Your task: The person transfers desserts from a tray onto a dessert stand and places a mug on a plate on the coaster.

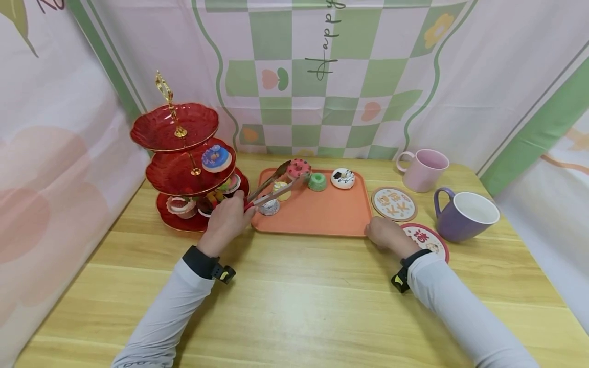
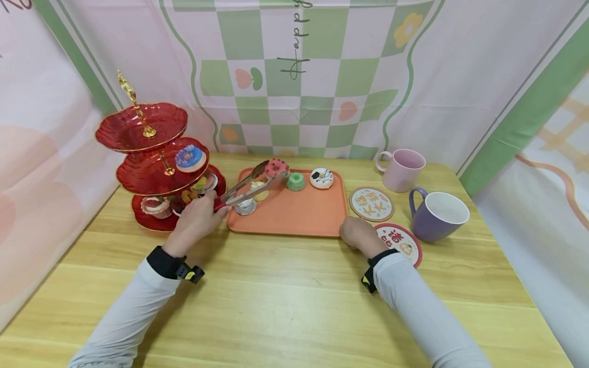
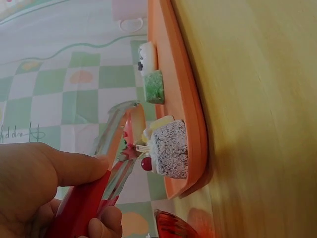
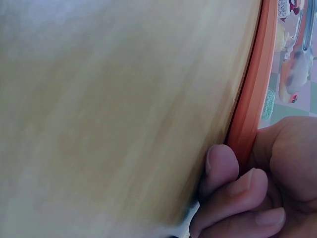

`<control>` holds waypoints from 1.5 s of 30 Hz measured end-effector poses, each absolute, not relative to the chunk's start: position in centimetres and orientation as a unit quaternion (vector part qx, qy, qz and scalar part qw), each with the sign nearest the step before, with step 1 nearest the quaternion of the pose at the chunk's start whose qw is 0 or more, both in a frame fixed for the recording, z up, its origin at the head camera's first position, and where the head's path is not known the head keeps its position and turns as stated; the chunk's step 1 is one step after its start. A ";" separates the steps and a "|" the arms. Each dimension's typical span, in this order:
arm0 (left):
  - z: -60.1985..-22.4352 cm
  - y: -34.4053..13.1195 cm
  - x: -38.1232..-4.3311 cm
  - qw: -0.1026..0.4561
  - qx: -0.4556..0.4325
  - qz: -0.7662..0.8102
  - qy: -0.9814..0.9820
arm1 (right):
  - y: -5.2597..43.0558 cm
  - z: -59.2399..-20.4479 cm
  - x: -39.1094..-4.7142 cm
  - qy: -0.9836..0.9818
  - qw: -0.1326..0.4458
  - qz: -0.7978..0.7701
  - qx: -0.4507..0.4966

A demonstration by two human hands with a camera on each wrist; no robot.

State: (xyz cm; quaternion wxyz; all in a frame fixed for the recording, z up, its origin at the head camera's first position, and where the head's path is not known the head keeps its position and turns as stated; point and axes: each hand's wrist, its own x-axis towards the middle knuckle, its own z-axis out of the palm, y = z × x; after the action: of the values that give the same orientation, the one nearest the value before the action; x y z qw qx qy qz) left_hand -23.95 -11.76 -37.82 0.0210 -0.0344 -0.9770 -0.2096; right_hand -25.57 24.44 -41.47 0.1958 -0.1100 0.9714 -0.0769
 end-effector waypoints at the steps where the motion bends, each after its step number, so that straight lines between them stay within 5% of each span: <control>1: -37.8 -11.8 -23.9 0.023 -0.034 -0.210 -0.977 | 24.5 -41.5 -25.6 0.971 0.197 -0.078 -0.107; 45: -34.8 -15.8 -17.3 0.033 -0.026 -0.202 -0.978 | 24.5 -41.5 -25.3 0.972 0.188 -0.098 -0.105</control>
State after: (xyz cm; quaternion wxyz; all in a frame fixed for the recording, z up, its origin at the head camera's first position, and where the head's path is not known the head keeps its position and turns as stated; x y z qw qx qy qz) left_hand -17.29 -15.84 -34.81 0.0334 -0.0264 -0.9784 -0.2024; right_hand -25.25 24.47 -41.53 0.1879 -0.1051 0.9716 -0.0984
